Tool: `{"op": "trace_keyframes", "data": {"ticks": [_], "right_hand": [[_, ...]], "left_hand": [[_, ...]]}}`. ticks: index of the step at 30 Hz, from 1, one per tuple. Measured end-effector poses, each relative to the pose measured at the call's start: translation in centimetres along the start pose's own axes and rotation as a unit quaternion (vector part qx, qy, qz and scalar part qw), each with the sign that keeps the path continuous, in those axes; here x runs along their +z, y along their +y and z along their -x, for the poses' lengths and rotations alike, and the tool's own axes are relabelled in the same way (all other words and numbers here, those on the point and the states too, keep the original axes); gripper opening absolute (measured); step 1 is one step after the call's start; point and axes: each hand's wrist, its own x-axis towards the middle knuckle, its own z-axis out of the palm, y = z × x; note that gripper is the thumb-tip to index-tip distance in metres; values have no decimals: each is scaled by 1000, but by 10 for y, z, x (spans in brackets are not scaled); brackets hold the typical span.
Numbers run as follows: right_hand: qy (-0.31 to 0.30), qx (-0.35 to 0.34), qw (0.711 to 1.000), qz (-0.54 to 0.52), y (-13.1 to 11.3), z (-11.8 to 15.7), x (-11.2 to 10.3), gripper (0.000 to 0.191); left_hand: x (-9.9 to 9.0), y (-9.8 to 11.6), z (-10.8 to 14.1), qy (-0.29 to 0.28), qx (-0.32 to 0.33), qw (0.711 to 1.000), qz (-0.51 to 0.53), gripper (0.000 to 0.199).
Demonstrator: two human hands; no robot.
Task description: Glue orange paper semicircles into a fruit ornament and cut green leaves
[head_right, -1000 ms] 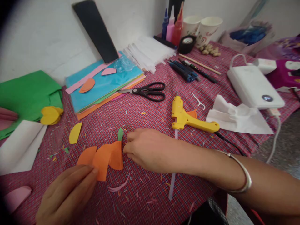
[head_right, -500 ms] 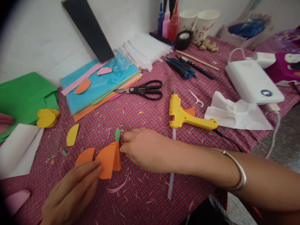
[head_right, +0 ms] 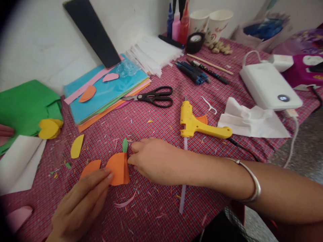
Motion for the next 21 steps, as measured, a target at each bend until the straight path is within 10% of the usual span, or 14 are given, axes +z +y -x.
{"op": "trace_keyframes", "data": {"ticks": [21], "right_hand": [[11,1,1000,-7,0,1,-1,21]], "left_hand": [[6,-1,3,5,6,1000,17,33]]}}
